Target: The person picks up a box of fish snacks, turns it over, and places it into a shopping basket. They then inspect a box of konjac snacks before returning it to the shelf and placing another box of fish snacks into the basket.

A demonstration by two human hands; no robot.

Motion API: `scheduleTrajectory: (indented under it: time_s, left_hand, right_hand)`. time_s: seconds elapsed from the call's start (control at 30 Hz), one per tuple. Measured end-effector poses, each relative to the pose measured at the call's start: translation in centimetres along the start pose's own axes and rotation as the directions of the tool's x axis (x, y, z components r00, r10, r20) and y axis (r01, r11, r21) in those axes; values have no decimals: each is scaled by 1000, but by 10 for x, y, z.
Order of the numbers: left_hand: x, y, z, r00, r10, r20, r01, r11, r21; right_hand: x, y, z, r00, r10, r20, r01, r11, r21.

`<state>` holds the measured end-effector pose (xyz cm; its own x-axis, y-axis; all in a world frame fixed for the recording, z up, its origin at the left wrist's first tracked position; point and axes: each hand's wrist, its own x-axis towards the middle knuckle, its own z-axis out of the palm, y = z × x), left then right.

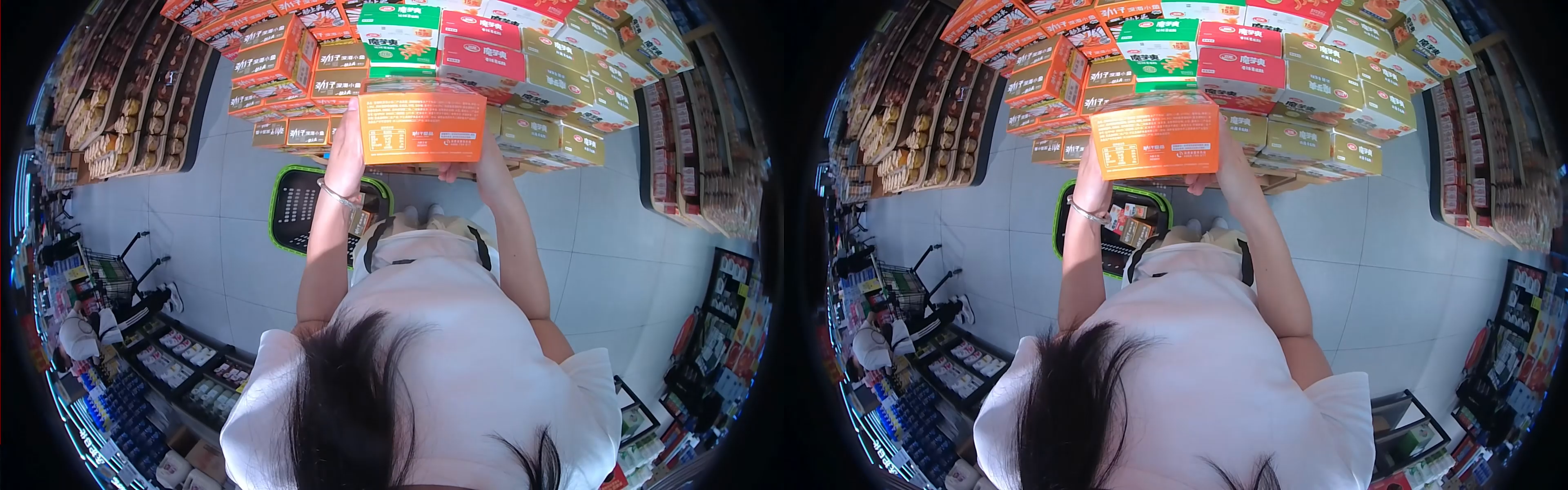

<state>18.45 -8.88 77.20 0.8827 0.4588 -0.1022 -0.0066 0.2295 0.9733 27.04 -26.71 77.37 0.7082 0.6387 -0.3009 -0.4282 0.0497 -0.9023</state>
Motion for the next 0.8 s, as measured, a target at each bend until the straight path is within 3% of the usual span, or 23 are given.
scheduleTrajectory:
  time_s: [0.8]
  left_hand:
    - [7,4,-1,997,61,-53,-56,994,98]
  right_hand:
    - [8,-3,4,1000,-3,11,3,1000,30]
